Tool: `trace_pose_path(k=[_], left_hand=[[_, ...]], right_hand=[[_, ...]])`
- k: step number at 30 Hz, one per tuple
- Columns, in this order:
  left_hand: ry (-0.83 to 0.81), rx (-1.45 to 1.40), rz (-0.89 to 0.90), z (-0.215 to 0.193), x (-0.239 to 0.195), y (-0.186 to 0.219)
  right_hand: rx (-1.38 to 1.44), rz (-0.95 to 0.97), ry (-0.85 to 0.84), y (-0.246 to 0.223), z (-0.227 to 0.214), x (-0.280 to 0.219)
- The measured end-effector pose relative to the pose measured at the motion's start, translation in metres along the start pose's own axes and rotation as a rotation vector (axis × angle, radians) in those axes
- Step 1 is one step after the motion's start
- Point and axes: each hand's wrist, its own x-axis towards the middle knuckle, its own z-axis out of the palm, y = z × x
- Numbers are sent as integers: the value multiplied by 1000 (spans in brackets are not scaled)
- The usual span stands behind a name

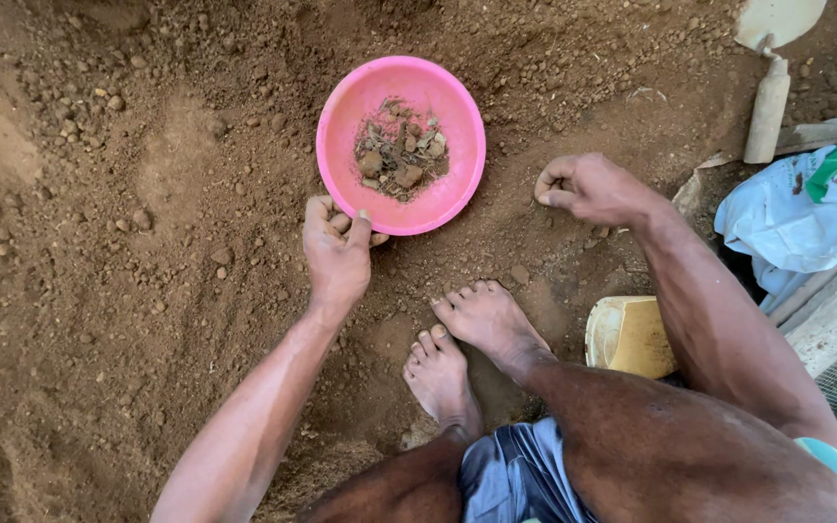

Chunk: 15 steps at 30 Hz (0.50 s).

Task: The person sifts through loose soil with both hands, picking out small stones and debris and placing them into a pink plastic bowl. A trowel and a white basket are visible nearby, but the person works by hand.

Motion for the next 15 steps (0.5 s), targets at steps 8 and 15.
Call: trace_pose_path(k=[8, 15], left_hand=[[1, -2, 31, -4, -2, -6], [0, -28, 50, -6, -2, -13]], right_hand=[[-53, 27, 0, -2, 8, 3], [-90, -26, 97, -24, 19, -6]])
